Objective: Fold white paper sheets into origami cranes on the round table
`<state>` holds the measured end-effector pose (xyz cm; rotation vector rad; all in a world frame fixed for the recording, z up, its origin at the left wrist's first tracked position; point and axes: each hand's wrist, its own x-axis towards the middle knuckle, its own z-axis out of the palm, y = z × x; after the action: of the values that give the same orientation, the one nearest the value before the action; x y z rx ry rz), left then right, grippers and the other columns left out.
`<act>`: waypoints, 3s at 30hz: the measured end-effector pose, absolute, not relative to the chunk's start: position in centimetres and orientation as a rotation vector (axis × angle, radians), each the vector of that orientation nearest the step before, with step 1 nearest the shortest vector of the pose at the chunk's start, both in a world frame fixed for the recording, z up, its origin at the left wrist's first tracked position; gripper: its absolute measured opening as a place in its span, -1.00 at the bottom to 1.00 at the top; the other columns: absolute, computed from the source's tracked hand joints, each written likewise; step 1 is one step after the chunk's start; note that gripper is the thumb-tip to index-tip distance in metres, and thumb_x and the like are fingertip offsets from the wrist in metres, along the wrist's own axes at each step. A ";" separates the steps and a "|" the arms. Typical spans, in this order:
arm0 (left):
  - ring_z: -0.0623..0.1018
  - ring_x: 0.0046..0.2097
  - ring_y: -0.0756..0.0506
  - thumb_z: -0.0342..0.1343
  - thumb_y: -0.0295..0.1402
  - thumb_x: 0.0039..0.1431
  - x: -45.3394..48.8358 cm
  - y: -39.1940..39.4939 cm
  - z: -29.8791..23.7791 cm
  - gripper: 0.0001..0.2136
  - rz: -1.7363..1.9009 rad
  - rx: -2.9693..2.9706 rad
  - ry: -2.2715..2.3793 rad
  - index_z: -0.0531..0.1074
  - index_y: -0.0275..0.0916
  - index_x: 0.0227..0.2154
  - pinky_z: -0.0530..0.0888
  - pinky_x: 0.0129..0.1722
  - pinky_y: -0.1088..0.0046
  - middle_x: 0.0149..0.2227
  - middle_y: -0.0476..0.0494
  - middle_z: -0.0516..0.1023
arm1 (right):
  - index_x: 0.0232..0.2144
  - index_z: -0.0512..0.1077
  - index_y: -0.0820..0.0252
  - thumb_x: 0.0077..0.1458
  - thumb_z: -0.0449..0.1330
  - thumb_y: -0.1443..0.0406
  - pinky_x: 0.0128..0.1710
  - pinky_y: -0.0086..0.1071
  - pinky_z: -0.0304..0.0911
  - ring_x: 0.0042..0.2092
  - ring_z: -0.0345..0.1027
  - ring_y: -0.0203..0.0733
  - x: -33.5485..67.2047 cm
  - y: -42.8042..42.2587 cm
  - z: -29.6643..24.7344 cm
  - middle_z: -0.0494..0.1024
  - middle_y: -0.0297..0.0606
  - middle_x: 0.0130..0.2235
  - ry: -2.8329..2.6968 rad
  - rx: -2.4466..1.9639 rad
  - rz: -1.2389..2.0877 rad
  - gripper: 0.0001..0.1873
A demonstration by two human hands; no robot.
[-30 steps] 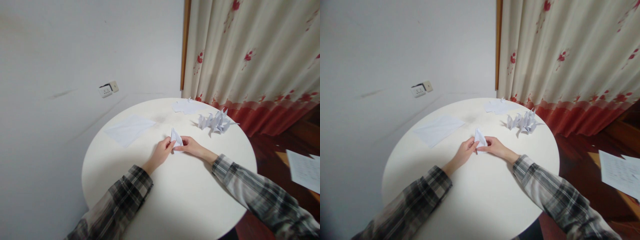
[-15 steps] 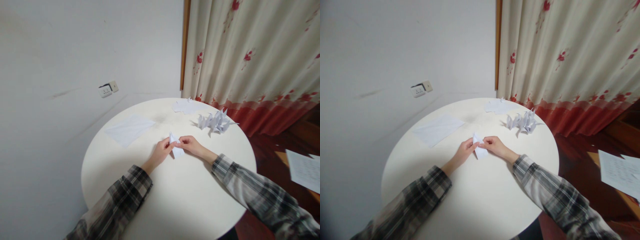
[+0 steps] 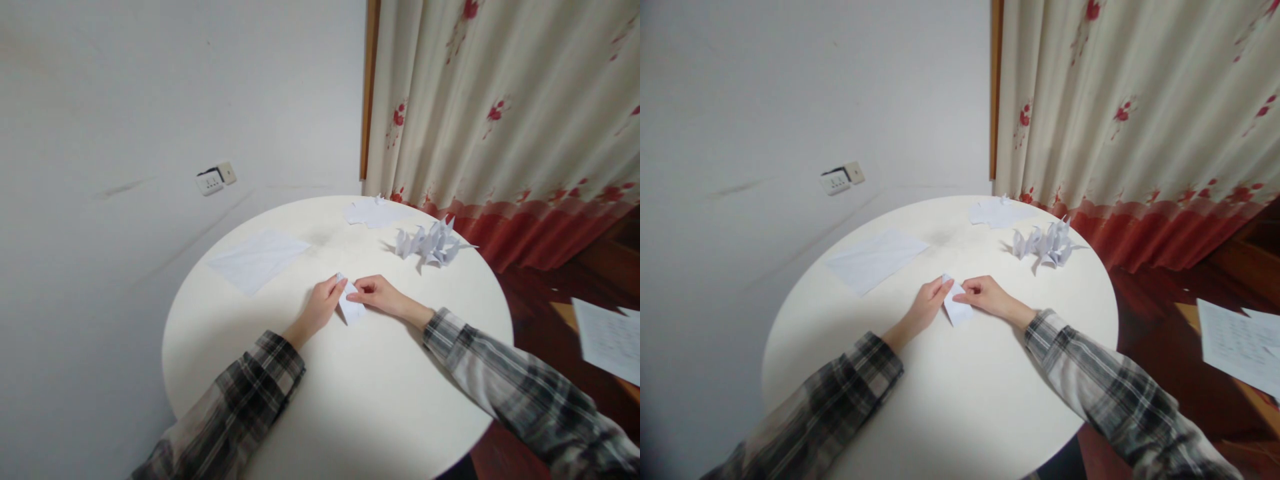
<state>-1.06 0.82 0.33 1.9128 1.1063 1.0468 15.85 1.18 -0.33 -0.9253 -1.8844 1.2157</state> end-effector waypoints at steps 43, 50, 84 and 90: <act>0.31 -0.53 0.04 -0.07 -0.06 0.07 -1.2 1.1 0.1 -0.66 0.930 1.809 1.074 0.24 -0.25 -0.58 0.25 -0.55 0.55 -0.62 0.06 0.27 | -0.64 0.24 0.24 -0.21 0.25 0.00 -0.54 -0.48 -0.06 -0.56 0.04 -0.42 15.7 1.3 0.3 0.22 -0.46 -0.62 -1.504 -0.923 1.374 -0.56; 0.32 -0.58 0.04 -0.12 -0.07 0.12 -1.2 0.9 0.1 -0.61 0.883 1.775 1.015 0.25 -0.25 -0.65 0.27 -0.53 0.53 -0.67 0.04 0.30 | -0.61 0.31 0.26 -0.23 0.29 0.05 -0.48 -0.44 0.03 -0.53 0.16 -0.38 15.6 1.4 0.6 0.34 -0.42 -0.59 -1.372 -0.936 1.372 -0.61; 0.24 -0.56 0.07 -0.06 -0.11 0.11 -1.2 1.4 -0.4 -0.70 0.873 1.669 0.886 0.25 -0.27 -0.52 0.17 -0.54 0.54 -0.63 0.08 0.27 | -0.63 0.34 0.28 -0.16 0.28 0.17 -0.49 -0.49 0.17 -0.57 0.25 -0.42 15.7 1.0 1.3 0.43 -0.39 -0.62 -1.335 -0.835 1.523 -0.71; 0.22 -0.59 0.08 -0.04 -0.10 0.08 -1.3 1.4 -0.1 -0.69 0.886 1.619 0.891 0.24 -0.27 -0.55 0.14 -0.56 0.54 -0.65 0.08 0.25 | -0.59 0.37 0.29 -0.15 0.28 0.15 -0.47 -0.47 0.19 -0.54 0.27 -0.40 15.7 0.8 1.3 0.43 -0.38 -0.57 -1.315 -0.814 1.544 -0.71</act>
<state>-1.25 1.42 -0.07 1.6192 0.8908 0.8856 15.65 0.82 1.26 -0.8140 -1.3154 1.5441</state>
